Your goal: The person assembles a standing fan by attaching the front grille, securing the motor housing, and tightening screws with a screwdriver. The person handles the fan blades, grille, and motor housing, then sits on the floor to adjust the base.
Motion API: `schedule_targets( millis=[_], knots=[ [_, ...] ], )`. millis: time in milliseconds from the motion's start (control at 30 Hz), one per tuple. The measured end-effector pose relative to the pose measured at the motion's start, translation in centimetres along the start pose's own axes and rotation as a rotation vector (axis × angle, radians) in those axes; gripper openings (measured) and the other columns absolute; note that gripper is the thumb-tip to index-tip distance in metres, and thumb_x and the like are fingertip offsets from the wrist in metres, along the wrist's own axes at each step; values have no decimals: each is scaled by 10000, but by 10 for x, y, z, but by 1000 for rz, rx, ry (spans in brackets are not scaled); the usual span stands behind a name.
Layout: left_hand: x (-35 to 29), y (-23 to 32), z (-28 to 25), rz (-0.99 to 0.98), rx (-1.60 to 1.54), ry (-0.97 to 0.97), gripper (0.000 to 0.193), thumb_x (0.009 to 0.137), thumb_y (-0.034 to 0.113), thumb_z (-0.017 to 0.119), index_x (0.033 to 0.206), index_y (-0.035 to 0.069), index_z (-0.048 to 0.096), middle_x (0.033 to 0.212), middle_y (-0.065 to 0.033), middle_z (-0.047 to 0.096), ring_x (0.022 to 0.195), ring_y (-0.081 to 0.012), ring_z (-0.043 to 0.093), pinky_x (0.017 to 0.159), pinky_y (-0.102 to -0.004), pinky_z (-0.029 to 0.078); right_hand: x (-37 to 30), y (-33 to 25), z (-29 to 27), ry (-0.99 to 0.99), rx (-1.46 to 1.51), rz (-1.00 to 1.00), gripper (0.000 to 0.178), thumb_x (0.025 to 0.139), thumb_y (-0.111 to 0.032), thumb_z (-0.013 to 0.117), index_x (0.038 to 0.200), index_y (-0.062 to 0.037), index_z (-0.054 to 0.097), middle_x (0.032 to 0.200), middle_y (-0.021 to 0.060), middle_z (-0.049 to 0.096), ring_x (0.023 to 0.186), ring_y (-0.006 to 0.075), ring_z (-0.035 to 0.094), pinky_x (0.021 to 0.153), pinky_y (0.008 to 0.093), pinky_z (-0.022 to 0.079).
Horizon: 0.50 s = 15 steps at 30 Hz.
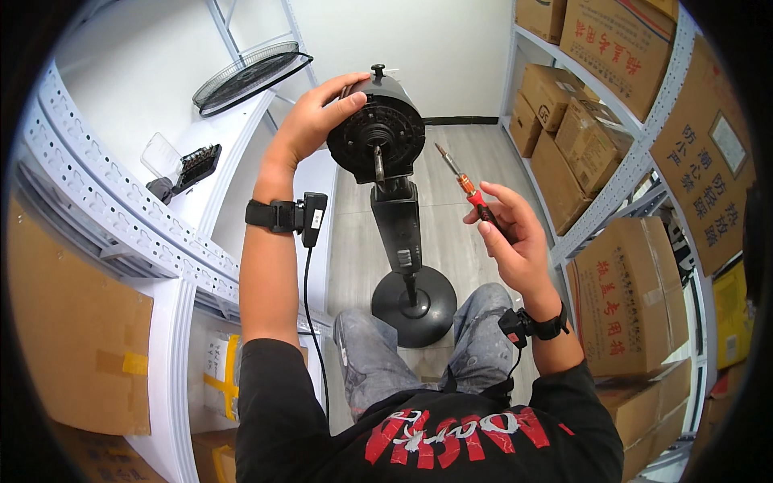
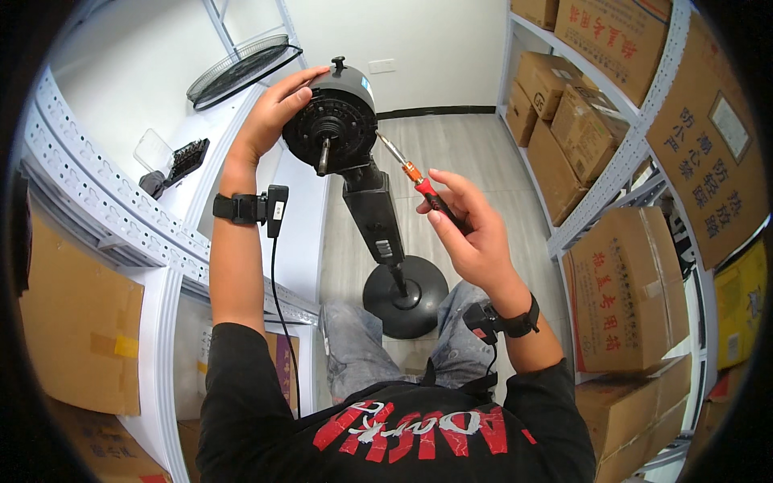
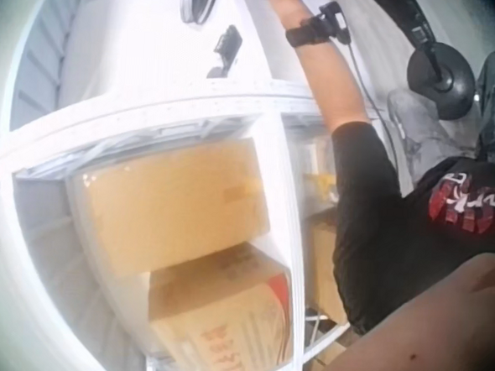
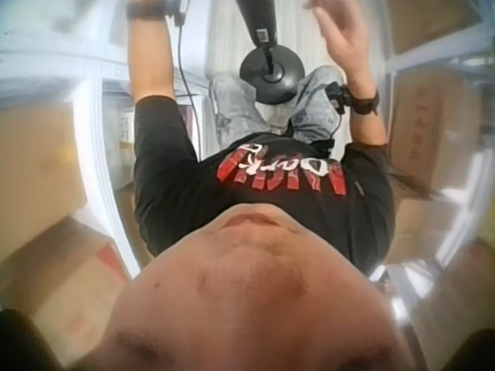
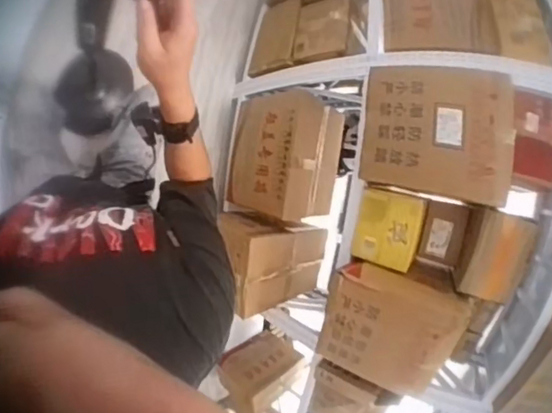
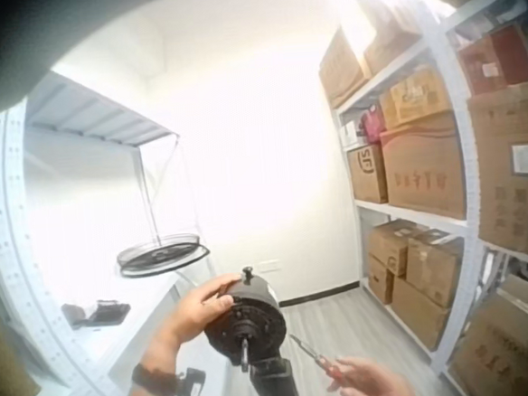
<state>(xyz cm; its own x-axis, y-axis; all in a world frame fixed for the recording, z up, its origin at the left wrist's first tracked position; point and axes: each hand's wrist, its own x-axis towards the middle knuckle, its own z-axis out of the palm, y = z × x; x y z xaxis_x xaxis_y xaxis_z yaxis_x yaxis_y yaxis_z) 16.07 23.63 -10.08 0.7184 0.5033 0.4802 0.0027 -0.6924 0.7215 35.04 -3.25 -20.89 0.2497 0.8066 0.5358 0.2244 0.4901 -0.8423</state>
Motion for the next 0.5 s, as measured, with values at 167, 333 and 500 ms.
schedule_targets(
  millis=[167, 333, 500],
  knots=[
    [9, -3, -5, 39, -34, -51, 548, 893, 412, 607, 1301, 47, 602, 1249, -118, 623, 1157, -212, 556, 1020, -299, 397, 5, 4, -8, 22, -18, -22, 422, 900, 43, 530, 1318, -7, 502, 1114, 122, 655, 851, 113, 608, 757, 236, 465],
    [5, -13, -13, 118, -116, -90, 695, 855, 510, 573, 1354, 25, 551, 1339, -146, 570, 1246, -242, 528, 1080, -320, 359, -7, 20, -22, 92, 87, 0, 374, 890, 52, 538, 1260, 3, 556, 1066, 87, 661, 950, 101, 619, 780, 220, 453],
    [4, -9, -3, 127, -43, -102, 961, 786, 714, 530, 1393, -29, 482, 1382, -208, 518, 1277, -288, 507, 1092, -352, 349, -17, 31, -33, 156, 169, 10, 362, 891, 51, 542, 1249, 8, 571, 1100, 91, 665, 960, 102, 623, 793, 221, 455]
  ],
)
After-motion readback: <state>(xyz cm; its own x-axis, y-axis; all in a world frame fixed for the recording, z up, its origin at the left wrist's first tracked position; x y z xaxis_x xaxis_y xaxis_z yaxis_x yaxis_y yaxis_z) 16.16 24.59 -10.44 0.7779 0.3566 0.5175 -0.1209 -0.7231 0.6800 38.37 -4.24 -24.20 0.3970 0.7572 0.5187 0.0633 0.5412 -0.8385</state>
